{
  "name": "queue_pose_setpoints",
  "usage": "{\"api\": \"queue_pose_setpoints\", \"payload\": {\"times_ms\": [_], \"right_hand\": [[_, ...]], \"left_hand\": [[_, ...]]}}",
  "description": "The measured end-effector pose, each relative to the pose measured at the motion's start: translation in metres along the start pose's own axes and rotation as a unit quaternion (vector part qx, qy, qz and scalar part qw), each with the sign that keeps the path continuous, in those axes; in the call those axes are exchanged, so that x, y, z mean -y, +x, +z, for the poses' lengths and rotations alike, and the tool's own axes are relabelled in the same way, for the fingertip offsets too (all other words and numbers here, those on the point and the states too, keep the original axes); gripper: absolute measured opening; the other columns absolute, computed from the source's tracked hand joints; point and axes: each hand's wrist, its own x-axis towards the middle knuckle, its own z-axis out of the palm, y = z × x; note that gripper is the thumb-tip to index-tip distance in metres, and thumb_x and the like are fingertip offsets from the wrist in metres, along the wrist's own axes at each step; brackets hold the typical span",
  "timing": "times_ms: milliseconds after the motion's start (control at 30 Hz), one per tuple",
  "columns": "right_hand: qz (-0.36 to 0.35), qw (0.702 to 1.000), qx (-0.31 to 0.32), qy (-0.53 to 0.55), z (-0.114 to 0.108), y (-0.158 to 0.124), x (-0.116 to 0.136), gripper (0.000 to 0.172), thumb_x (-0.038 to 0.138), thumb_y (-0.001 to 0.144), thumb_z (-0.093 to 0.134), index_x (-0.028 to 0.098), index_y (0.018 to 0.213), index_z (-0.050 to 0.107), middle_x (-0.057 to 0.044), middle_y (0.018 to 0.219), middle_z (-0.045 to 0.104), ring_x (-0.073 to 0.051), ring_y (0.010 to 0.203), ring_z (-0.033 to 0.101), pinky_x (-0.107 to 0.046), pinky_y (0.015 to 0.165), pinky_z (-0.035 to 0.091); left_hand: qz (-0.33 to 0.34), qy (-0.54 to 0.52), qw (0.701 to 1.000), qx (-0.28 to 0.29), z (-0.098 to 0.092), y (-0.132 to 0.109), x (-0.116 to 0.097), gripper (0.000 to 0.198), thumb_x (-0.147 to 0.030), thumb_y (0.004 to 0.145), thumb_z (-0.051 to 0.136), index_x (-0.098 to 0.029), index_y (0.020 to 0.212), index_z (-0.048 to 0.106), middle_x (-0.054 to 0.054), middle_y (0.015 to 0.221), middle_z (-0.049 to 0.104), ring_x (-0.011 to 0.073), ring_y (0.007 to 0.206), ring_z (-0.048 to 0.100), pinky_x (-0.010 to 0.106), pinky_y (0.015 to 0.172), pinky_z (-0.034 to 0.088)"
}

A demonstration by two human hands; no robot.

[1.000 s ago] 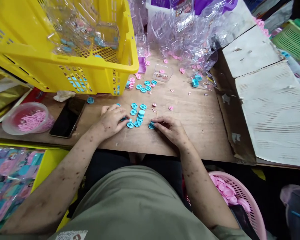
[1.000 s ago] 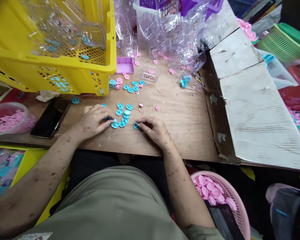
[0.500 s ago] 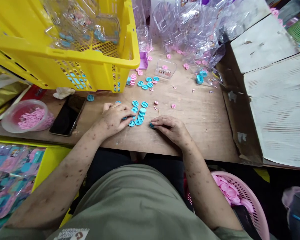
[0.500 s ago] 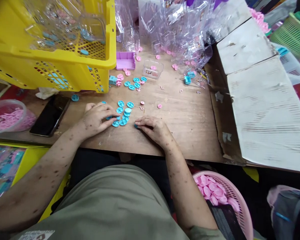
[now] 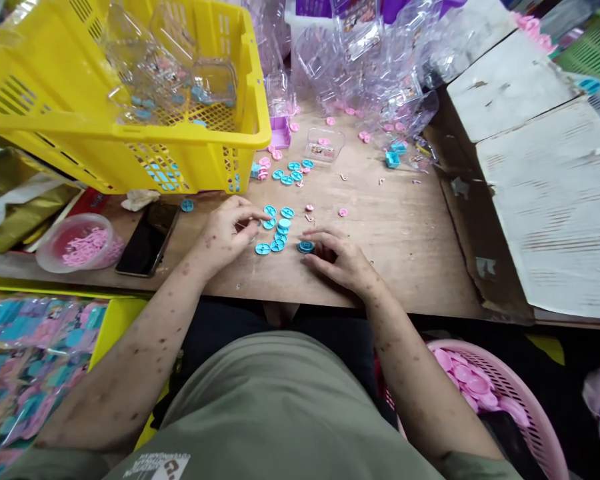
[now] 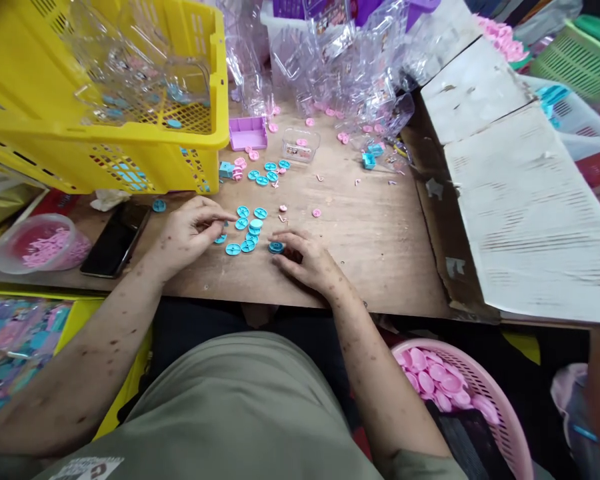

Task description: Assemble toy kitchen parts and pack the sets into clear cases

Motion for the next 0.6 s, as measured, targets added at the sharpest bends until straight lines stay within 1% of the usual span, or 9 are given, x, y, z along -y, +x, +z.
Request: {"api": "queue_pose_setpoints", "payload": {"times_ms": [67, 100, 167, 200, 267, 300, 367, 500, 600], "right_hand": [[0.002, 0.999, -0.022, -0.029, 0.006, 0.004, 0.009, 0.043, 0.036, 0.104, 0.079, 0.029, 0.146, 0.073, -0.013, 0.152, 0.068, -0.029, 0.118, 0.076, -0.049, 0.104, 0.066], [-0.009, 0.998, -0.028, -0.05, 0.011, 0.008, 0.014, 0.043, 0.034, 0.105, 0.078, 0.03, 0.148, 0.072, -0.013, 0.153, 0.068, -0.03, 0.124, 0.073, -0.052, 0.11, 0.063], [-0.039, 0.993, -0.012, -0.108, 0.024, 0.018, 0.021, 0.036, 0.03, 0.108, 0.075, 0.029, 0.144, 0.075, -0.012, 0.147, 0.072, -0.033, 0.134, 0.066, -0.057, 0.121, 0.053], [-0.048, 0.989, 0.005, -0.14, 0.03, 0.022, 0.023, 0.032, 0.028, 0.109, 0.075, 0.028, 0.14, 0.078, -0.011, 0.144, 0.074, -0.034, 0.135, 0.064, -0.059, 0.121, 0.05], [-0.043, 0.98, 0.031, -0.19, 0.04, 0.03, 0.026, 0.024, 0.028, 0.109, 0.077, 0.028, 0.132, 0.082, -0.009, 0.141, 0.078, -0.035, 0.129, 0.064, -0.059, 0.113, 0.049], [-0.038, 0.977, 0.031, -0.207, 0.042, 0.031, 0.027, 0.02, 0.029, 0.109, 0.077, 0.028, 0.129, 0.084, -0.007, 0.138, 0.08, -0.035, 0.127, 0.064, -0.058, 0.109, 0.047], [-0.04, 0.974, 0.012, -0.223, 0.041, 0.029, 0.028, 0.015, 0.031, 0.11, 0.077, 0.029, 0.123, 0.085, -0.005, 0.133, 0.083, -0.035, 0.125, 0.063, -0.057, 0.105, 0.042], [-0.048, 0.974, -0.034, -0.219, 0.034, 0.009, 0.035, 0.017, 0.04, 0.111, 0.078, 0.03, 0.123, 0.084, -0.005, 0.129, 0.083, -0.032, 0.122, 0.064, -0.05, 0.099, 0.037], [-0.031, 0.975, -0.032, -0.218, 0.034, -0.007, 0.039, 0.017, 0.042, 0.111, 0.076, 0.03, 0.121, 0.083, -0.005, 0.126, 0.084, -0.03, 0.117, 0.066, -0.047, 0.094, 0.036]], "left_hand": [[-0.011, -0.009, 1.0, -0.006, 0.0, -0.005, 0.0, 0.024, -0.033, 0.1, 0.067, -0.021, 0.11, 0.086, 0.008, 0.113, 0.074, 0.0212, 0.1, 0.073, 0.03, 0.08, 0.065], [-0.017, -0.011, 1.0, -0.01, 0.0, -0.008, 0.001, 0.023, -0.035, 0.099, 0.071, -0.021, 0.109, 0.086, 0.008, 0.113, 0.074, 0.0216, 0.102, 0.073, 0.03, 0.081, 0.066], [-0.024, -0.008, 0.999, -0.025, -0.001, -0.014, 0.004, 0.022, -0.038, 0.097, 0.076, -0.02, 0.106, 0.086, 0.009, 0.114, 0.076, 0.0228, 0.105, 0.074, 0.032, 0.084, 0.068], [-0.028, -0.008, 0.999, -0.031, -0.001, -0.016, 0.006, 0.021, -0.037, 0.097, 0.077, -0.02, 0.104, 0.085, 0.009, 0.113, 0.077, 0.0234, 0.105, 0.075, 0.033, 0.087, 0.069], [-0.036, -0.016, 0.999, -0.032, -0.002, -0.02, 0.008, 0.018, -0.035, 0.098, 0.076, -0.02, 0.102, 0.084, 0.009, 0.111, 0.08, 0.0244, 0.106, 0.077, 0.037, 0.093, 0.069], [-0.036, -0.023, 0.999, -0.029, -0.003, -0.021, 0.009, 0.017, -0.035, 0.099, 0.075, -0.02, 0.102, 0.083, 0.009, 0.112, 0.081, 0.0251, 0.106, 0.078, 0.039, 0.096, 0.069], [-0.024, -0.03, 0.999, -0.023, -0.003, -0.023, 0.009, 0.016, -0.034, 0.1, 0.074, -0.02, 0.102, 0.082, 0.009, 0.112, 0.083, 0.026, 0.108, 0.08, 0.041, 0.1, 0.068], [0.039, -0.012, 0.999, -0.006, 0.002, -0.026, 0.012, 0.015, -0.034, 0.102, 0.077, -0.022, 0.109, 0.081, 0.008, 0.116, 0.087, 0.0258, 0.108, 0.081, 0.045, 0.106, 0.064], [0.078, 0.022, 0.997, 0.013, 0.008, -0.028, 0.02, 0.01, -0.033, 0.104, 0.076, -0.024, 0.101, 0.081, 0.007, 0.116, 0.088, 0.0266, 0.111, 0.081, 0.05, 0.114, 0.058]]}}
